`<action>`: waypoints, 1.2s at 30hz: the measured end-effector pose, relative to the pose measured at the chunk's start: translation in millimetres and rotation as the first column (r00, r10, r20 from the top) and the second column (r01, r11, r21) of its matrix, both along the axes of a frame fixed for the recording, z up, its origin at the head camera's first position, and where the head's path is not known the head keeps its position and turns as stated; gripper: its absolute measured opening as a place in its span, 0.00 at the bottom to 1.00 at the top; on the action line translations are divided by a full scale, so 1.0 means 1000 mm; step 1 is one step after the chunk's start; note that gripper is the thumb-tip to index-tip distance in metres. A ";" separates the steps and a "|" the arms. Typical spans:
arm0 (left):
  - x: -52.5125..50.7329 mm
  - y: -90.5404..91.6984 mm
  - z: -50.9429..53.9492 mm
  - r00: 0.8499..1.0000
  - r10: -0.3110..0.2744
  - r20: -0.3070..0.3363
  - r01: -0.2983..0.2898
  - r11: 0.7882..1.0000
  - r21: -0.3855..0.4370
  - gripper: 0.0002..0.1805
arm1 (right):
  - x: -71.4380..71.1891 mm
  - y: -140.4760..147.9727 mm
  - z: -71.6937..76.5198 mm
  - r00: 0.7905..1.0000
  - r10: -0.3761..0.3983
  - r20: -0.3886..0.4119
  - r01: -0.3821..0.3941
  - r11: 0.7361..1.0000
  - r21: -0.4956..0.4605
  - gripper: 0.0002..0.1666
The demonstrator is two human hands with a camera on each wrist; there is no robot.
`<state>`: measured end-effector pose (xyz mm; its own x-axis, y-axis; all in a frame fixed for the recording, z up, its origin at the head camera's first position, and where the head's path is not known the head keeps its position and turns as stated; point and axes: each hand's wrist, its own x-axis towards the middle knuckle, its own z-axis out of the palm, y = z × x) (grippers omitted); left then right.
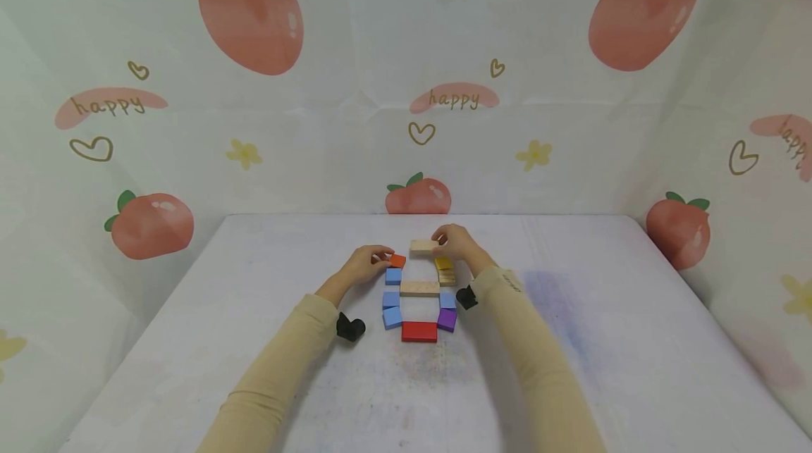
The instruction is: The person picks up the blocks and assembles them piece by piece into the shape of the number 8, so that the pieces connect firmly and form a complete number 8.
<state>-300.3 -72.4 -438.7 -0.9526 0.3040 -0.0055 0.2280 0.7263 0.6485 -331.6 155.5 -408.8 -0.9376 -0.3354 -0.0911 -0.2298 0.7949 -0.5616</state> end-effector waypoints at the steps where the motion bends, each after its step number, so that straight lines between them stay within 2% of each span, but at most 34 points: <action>1: 0.000 0.000 0.000 1.000 -0.003 -0.002 0.003 1.000 0.000 0.16 | 0.000 -0.001 0.000 1.000 0.006 -0.005 -0.006 1.000 -0.002 0.19; 6: 0.000 0.000 -0.001 1.000 -0.009 -0.003 0.009 1.000 0.001 0.16 | 0.000 -0.002 -0.002 0.999 0.030 -0.011 -0.030 1.000 0.001 0.19; 22: -0.001 0.000 -0.002 1.000 -0.003 0.013 0.003 1.000 0.006 0.16 | -0.002 -0.011 -0.003 0.998 -0.013 0.064 0.010 0.999 0.044 0.20; 36: -0.001 0.000 -0.002 1.000 0.000 0.023 0.000 1.000 0.012 0.16 | 0.001 -0.012 0.000 0.998 -0.005 0.064 0.001 0.998 0.062 0.19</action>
